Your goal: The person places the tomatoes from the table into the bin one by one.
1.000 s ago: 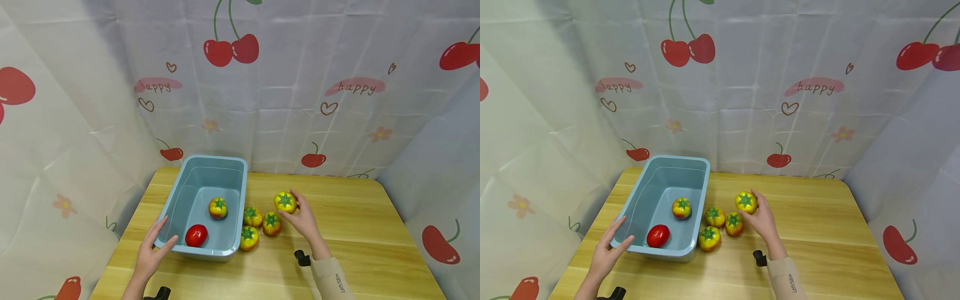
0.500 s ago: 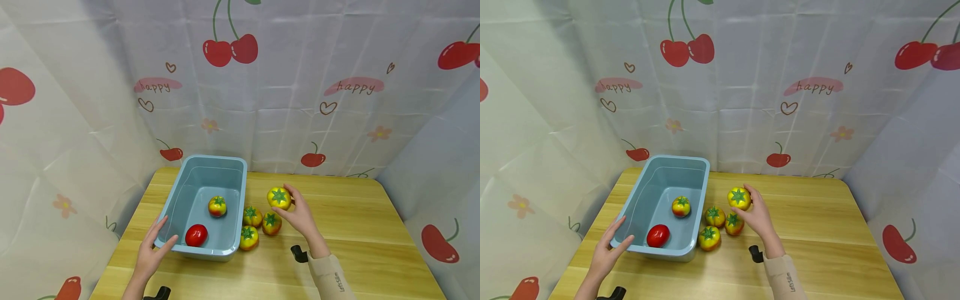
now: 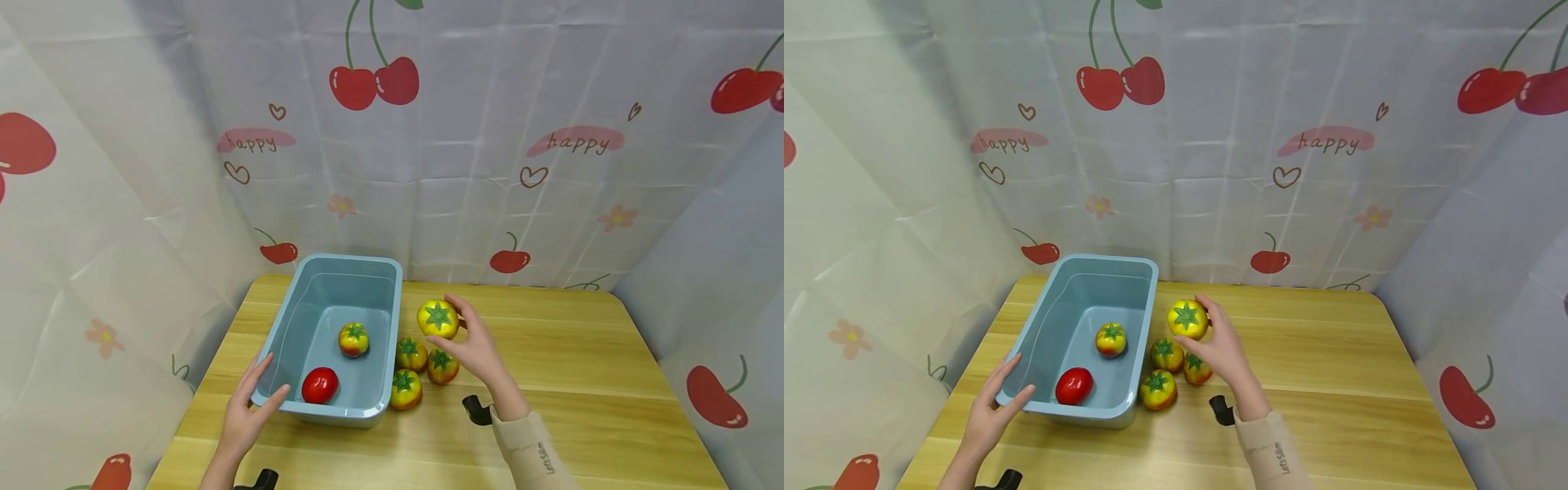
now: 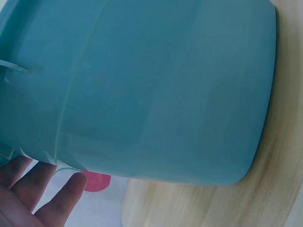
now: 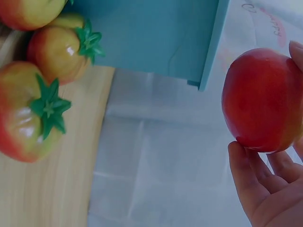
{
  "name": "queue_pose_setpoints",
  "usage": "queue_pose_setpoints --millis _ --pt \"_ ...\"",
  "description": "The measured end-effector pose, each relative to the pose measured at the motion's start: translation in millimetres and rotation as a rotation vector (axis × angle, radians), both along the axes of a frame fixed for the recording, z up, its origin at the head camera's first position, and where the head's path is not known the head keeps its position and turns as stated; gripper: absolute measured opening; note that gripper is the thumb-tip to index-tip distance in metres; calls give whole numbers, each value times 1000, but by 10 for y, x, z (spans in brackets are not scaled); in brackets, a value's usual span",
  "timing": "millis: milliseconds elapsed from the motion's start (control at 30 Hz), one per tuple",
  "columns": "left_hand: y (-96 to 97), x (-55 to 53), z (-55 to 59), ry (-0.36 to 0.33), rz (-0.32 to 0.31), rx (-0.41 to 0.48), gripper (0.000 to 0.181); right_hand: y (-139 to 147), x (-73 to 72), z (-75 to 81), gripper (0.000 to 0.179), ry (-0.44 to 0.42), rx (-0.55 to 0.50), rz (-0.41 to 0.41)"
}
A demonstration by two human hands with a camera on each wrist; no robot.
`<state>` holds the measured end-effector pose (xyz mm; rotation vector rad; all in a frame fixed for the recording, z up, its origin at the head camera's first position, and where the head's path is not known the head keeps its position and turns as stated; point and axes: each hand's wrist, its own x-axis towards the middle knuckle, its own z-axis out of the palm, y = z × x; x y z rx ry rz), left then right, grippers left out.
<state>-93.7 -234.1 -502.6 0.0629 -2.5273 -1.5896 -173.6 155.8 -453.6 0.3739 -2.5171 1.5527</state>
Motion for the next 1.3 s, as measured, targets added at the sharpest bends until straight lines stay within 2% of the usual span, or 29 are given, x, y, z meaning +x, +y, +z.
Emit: queue_pose_setpoints --millis 400,867,1300 --pt "-8 6 2 3 -6 -9 63 -239 15 108 78 31 -20 77" --pt "-17 5 -6 -2 -9 -14 64 -426 56 194 77 19 -21 107" --pt "-16 4 -7 -2 -9 -10 64 -567 64 118 76 42 2 159"
